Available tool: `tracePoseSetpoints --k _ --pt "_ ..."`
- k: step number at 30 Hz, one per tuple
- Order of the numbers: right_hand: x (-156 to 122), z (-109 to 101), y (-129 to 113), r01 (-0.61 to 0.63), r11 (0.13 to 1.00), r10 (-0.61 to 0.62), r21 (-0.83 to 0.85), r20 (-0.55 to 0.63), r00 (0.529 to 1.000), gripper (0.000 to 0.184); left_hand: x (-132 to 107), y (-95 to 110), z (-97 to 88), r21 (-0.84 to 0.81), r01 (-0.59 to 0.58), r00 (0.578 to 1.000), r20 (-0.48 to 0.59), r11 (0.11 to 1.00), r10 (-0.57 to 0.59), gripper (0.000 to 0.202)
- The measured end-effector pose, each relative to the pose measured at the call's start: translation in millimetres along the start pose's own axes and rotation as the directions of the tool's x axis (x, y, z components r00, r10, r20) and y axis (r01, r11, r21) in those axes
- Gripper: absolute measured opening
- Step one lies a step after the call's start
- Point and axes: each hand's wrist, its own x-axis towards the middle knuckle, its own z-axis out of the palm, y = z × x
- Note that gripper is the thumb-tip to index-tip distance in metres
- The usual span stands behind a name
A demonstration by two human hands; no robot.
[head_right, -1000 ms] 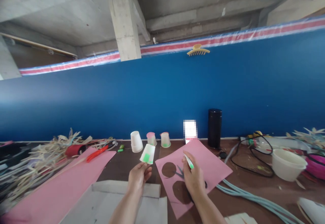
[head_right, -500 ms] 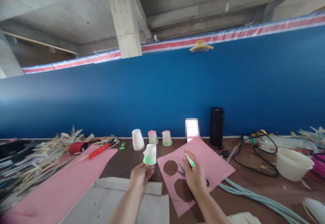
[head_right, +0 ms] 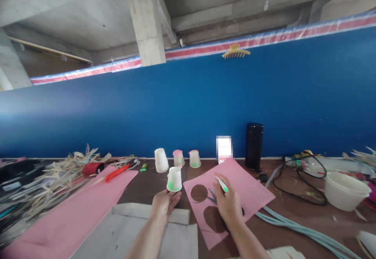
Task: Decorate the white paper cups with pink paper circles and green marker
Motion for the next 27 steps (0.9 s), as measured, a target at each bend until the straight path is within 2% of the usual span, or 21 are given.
tracePoseSetpoints --k 11,18,20,25,27 --pt "-1.1 -1.6 -4.5 -0.020 1.000 0.020 0.015 0.000 1.000 0.042 -5.9 -0.2 0.2 0.274 -0.060 0.998 -0.005 0.960 0.063 0.029" --pt "-1.3 -2.2 -7.3 -0.030 0.999 0.030 0.028 -0.001 1.000 0.042 -6.1 -1.0 -2.3 0.508 -0.162 0.984 0.023 0.846 0.174 0.031" --pt "-1.5 -2.2 -8.2 -0.033 0.998 0.032 0.045 0.002 0.999 0.044 -4.2 -2.6 -5.2 0.526 -0.184 0.979 0.027 0.830 0.200 0.036" --pt "-1.5 -2.0 -8.3 -0.040 0.998 0.040 0.049 0.005 0.999 0.047 -0.6 -5.5 -9.6 0.429 -0.169 0.982 -0.007 0.887 0.191 0.049" --pt "-1.2 -2.1 -7.8 -0.044 0.998 0.043 0.042 0.011 0.999 0.046 -1.9 -4.9 -8.8 0.463 -0.164 0.982 -0.008 0.871 0.189 0.057"
